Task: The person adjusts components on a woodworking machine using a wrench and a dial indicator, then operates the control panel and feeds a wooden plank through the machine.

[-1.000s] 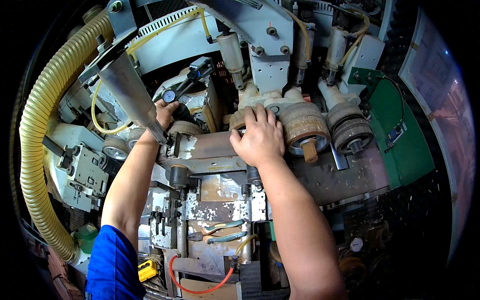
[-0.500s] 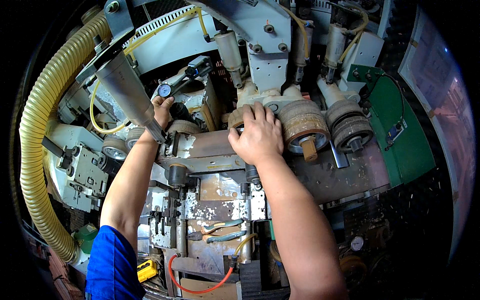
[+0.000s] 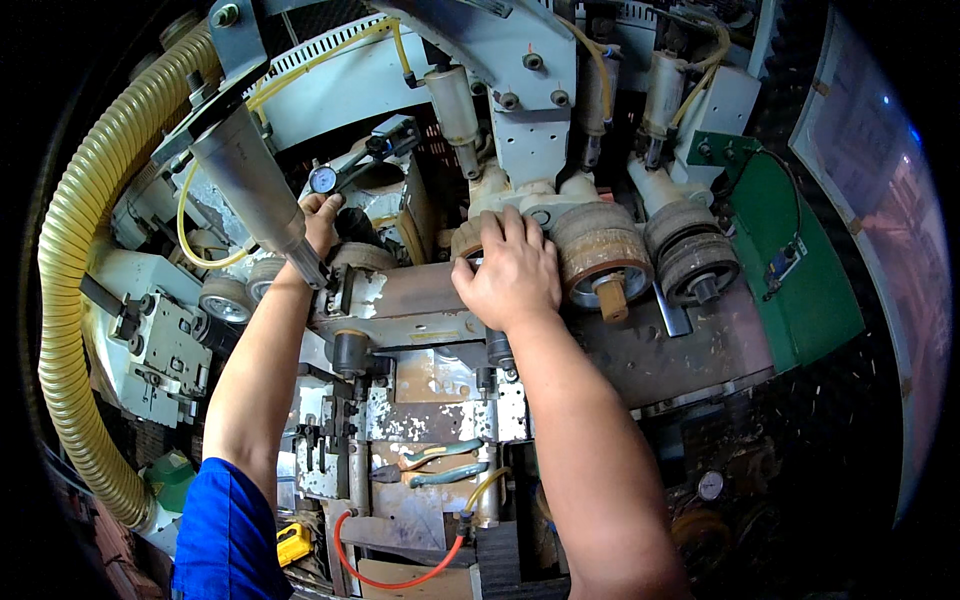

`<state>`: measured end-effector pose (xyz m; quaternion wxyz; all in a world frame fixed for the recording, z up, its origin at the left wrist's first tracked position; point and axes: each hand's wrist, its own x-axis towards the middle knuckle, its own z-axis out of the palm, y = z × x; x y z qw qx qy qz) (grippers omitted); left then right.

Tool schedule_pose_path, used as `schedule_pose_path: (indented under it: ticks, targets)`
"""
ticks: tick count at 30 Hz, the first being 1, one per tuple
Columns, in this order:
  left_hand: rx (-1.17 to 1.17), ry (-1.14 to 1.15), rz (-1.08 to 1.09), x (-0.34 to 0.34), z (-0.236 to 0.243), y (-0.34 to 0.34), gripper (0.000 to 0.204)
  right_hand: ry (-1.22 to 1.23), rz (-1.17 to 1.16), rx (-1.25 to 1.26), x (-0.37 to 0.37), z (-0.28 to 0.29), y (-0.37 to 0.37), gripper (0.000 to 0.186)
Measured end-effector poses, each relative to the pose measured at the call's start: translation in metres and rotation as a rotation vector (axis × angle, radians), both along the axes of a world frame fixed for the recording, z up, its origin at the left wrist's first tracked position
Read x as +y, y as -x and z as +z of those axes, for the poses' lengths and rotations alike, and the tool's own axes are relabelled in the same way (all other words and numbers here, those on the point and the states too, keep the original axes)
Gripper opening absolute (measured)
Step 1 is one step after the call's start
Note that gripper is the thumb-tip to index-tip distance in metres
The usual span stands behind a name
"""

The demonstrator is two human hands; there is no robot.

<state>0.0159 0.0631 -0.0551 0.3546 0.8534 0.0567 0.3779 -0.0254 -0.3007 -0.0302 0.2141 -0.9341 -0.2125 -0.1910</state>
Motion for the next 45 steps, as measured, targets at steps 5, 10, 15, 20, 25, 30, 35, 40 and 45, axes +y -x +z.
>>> schedule_pose_path:
  ticks: [5, 10, 15, 20, 25, 30, 35, 40, 45]
  targets:
    - [0.131, 0.312, -0.145, -0.012, 0.007, 0.016, 0.02, -0.003, -0.014, -0.009, 0.0, -0.001, 0.0, 0.066]
    - [0.22, 0.347, -0.251, -0.014, 0.014, 0.022, 0.014, -0.009, -0.01, -0.008, -0.002, -0.002, 0.0, 0.065]
    - [0.253, 0.369, -0.198, 0.0, 0.011, 0.015, 0.026, -0.017, 0.0, 0.0, 0.002, 0.002, 0.001, 0.065]
    - [0.348, 0.135, -0.054, -0.021, 0.012, 0.02, 0.065, 0.006, -0.013, 0.047, -0.002, 0.002, 0.0, 0.069]
    - [0.564, 0.271, -0.141, -0.034, 0.038, 0.03, 0.079, -0.003, -0.018, 0.026, -0.001, 0.001, 0.001, 0.067]
    - [0.559, 0.13, 0.021, -0.029, 0.035, 0.019, 0.072, 0.011, -0.019, 0.029, 0.002, 0.002, 0.0, 0.069]
    - [0.537, 0.163, -0.028, -0.032, 0.024, 0.013, 0.062, 0.011, -0.029, 0.03, 0.0, 0.001, 0.0, 0.068]
    - [0.492, 0.269, -0.144, -0.027, 0.028, 0.016, 0.053, -0.007, -0.018, 0.032, -0.001, 0.003, -0.001, 0.068]
    - [0.545, 0.537, -0.192, -0.001, 0.052, 0.08, 0.059, 0.011, 0.006, 0.021, 0.009, 0.001, 0.003, 0.068]
